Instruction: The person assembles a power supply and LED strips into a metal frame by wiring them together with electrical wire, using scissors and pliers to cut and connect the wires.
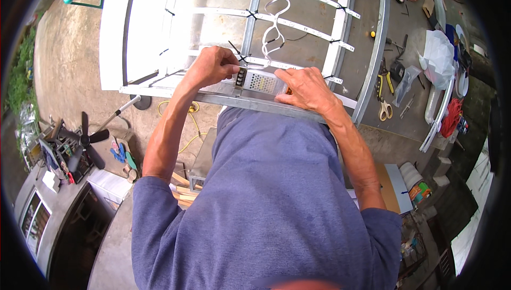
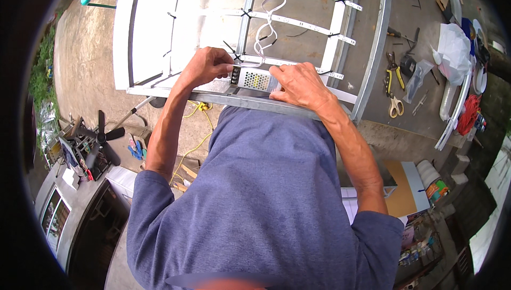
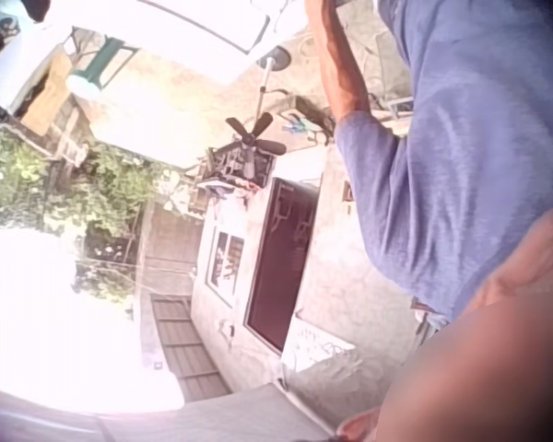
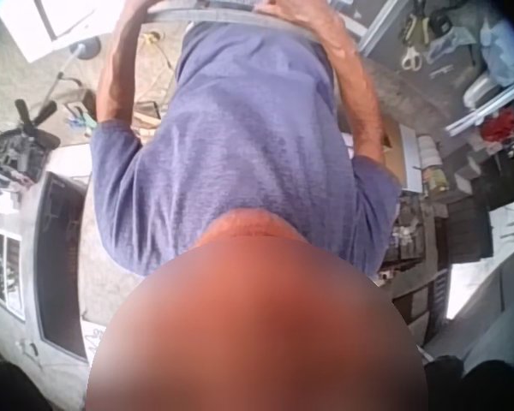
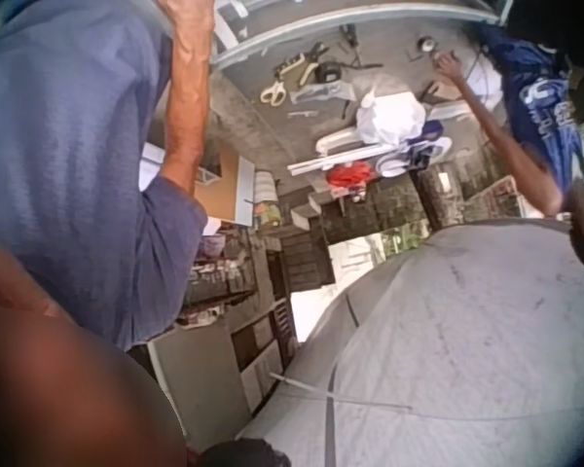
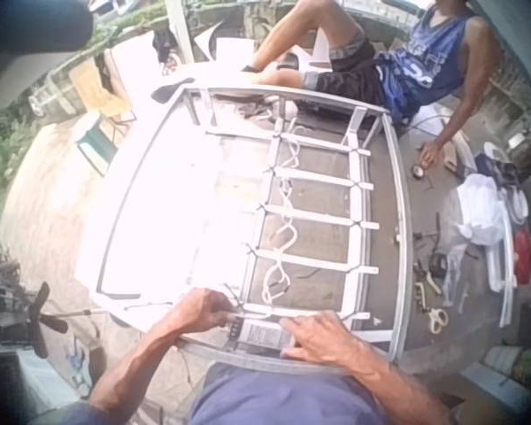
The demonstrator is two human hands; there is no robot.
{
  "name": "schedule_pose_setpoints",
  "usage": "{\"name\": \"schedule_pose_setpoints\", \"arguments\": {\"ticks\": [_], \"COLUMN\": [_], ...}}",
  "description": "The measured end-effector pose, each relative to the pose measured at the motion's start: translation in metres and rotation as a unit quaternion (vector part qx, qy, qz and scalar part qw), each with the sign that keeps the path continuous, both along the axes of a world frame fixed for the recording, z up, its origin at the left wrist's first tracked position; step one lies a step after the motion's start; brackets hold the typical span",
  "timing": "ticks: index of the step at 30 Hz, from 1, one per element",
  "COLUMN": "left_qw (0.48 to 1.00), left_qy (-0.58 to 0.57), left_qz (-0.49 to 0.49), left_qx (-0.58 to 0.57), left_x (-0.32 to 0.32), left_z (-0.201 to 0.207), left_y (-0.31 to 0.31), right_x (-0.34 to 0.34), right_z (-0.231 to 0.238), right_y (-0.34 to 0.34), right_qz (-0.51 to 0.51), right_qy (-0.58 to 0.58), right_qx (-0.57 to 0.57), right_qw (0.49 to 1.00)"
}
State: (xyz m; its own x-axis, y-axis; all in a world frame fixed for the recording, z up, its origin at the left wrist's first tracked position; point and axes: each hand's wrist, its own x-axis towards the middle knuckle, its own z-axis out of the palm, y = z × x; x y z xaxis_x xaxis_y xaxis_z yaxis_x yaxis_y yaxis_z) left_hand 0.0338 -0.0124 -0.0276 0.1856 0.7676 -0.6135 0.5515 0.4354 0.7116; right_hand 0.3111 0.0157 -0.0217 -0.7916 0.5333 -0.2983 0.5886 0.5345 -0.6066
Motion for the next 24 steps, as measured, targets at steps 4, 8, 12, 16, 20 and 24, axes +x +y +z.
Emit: {"name": "schedule_pose_setpoints", "arguments": {"ticks": [4,8,12,16,20,24], "left_qw": [1.0,0.999,0.999,0.994,0.993,1.0], "left_qy": [-0.014,-0.017,-0.009,0.062,0.064,0.011], "left_qz": [0.013,0.001,-0.006,-0.027,0.03,0.022], "left_qx": [-0.015,-0.033,-0.032,0.081,0.095,-0.012], "left_x": [-0.003,-0.001,0.0,0.001,0.001,0.001], "left_z": [-0.005,-0.003,-0.003,-0.003,0.002,0.011], "left_y": [-0.002,0.0,0.0,-0.005,-0.008,-0.003], "right_x": [0.002,0.005,0.004,0.004,0.005,0.002], "right_z": [-0.002,-0.009,-0.004,0.0,0.002,0.001], "right_y": [-0.001,-0.001,0.001,0.001,0.0,0.0], "right_qz": [-0.011,-0.003,0.004,-0.001,-0.024,0.007], "right_qy": [0.001,0.019,-0.005,-0.012,0.014,-0.01], "right_qx": [-0.011,0.028,0.011,-0.02,-0.027,0.003], "right_qw": [1.0,0.999,1.0,1.0,0.999,1.0]}}
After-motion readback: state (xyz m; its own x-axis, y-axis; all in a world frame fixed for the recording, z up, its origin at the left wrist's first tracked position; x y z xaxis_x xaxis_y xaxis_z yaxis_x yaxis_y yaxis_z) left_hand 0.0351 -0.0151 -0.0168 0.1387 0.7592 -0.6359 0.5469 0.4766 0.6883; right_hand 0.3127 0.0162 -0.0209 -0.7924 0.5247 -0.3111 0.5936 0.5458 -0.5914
